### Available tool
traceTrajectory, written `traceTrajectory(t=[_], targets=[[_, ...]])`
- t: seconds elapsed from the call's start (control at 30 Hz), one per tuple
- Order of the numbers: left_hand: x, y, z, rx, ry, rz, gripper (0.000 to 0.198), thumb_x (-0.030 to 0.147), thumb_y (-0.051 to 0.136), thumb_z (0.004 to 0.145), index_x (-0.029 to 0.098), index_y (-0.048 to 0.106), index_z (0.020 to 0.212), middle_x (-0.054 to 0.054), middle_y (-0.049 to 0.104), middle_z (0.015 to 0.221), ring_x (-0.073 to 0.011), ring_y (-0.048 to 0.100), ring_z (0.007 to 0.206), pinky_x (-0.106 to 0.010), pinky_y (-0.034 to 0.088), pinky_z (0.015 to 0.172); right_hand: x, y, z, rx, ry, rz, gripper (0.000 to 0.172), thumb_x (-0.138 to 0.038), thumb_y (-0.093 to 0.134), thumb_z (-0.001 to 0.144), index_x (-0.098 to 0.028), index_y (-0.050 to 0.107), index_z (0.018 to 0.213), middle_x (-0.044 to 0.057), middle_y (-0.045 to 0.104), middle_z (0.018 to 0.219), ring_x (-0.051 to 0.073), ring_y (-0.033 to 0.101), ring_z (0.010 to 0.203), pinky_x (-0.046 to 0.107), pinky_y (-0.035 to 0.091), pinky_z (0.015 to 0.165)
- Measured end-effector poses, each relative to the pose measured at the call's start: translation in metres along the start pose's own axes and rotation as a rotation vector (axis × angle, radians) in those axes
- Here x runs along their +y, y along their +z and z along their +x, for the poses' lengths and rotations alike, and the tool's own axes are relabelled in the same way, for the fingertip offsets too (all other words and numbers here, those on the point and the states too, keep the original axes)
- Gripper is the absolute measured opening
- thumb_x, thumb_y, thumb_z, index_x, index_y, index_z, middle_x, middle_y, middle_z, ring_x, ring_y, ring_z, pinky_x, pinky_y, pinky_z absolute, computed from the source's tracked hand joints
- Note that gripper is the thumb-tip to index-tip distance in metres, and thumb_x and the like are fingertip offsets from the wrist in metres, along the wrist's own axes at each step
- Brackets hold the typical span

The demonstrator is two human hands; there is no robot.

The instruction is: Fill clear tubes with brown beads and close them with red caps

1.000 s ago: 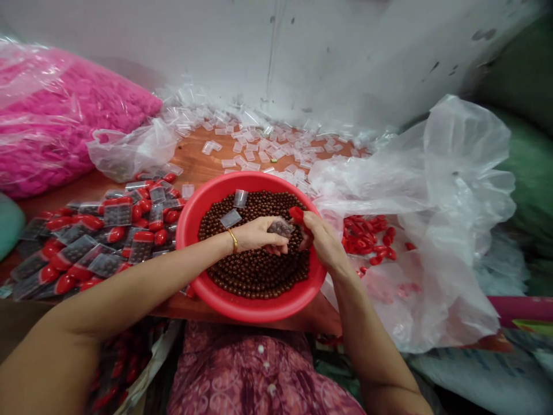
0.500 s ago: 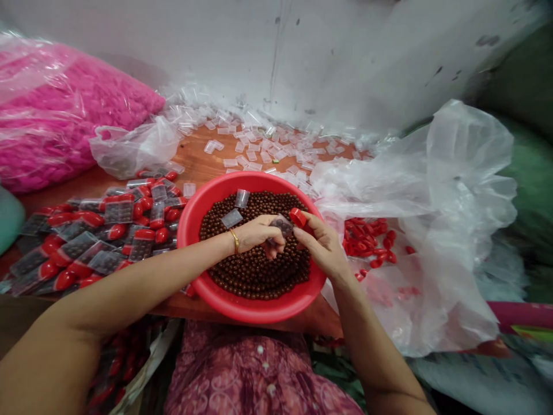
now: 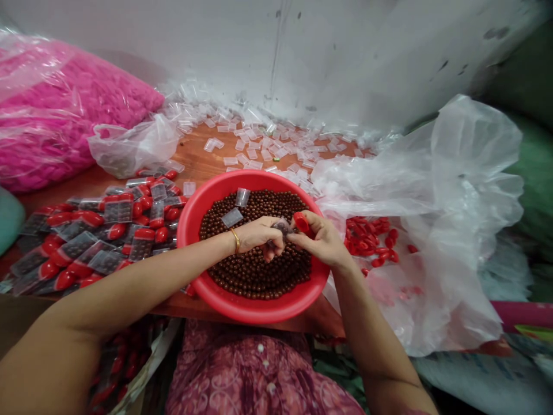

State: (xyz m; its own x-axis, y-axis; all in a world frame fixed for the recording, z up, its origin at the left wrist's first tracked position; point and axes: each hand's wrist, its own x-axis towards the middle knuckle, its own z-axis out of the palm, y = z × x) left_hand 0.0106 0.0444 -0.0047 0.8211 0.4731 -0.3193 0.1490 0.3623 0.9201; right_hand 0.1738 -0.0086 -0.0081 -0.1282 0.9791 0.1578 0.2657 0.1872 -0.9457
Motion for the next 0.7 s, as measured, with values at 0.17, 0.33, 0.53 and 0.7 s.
traceTrajectory(t=[0.17,0.33,0.53,0.7], targets=[[0.001,-0.001,0.001,0.100,0.068,-0.060,0.021,0.015,0.051,0.055,0.016,0.048,0.076,0.004,0.054,0.051,-0.0076,0.048,0.040,-0.017,0.043,0.037,0.004,0.002,-0.006,0.136,0.162,0.013,0.037,-0.052,0.051,0.082,-0.021,0.055,0.101,-0.002,0.046,0.070,0.010,0.042,0.054,0.022,0.041,0.044],[0.001,0.005,0.002,0.112,0.060,0.069,0.014,0.011,0.052,0.060,0.016,0.046,0.072,0.006,0.052,0.049,-0.0063,0.047,0.037,-0.016,0.042,0.037,0.000,0.009,-0.012,0.158,0.113,-0.081,0.043,-0.044,0.042,0.088,-0.021,0.056,0.122,0.003,0.061,0.081,0.014,0.056,0.065,0.027,0.051,0.057],[-0.002,0.008,-0.001,0.194,0.086,0.284,0.011,0.012,0.051,0.065,0.017,0.045,0.073,0.008,0.047,0.046,-0.0061,0.044,0.034,-0.016,0.035,0.035,0.000,0.013,-0.013,0.120,0.026,-0.153,0.039,-0.033,0.045,0.088,-0.022,0.060,0.122,0.003,0.064,0.120,0.022,0.058,0.111,0.042,0.046,0.100],[-0.002,0.008,-0.005,0.275,0.189,0.515,0.009,0.015,0.051,0.061,0.017,0.043,0.066,0.007,0.044,0.050,-0.0066,0.042,0.043,-0.017,0.030,0.040,0.003,0.012,-0.020,0.106,-0.063,-0.257,0.042,-0.030,0.044,0.089,-0.020,0.056,0.128,0.004,0.058,0.129,0.020,0.054,0.119,0.039,0.039,0.108]])
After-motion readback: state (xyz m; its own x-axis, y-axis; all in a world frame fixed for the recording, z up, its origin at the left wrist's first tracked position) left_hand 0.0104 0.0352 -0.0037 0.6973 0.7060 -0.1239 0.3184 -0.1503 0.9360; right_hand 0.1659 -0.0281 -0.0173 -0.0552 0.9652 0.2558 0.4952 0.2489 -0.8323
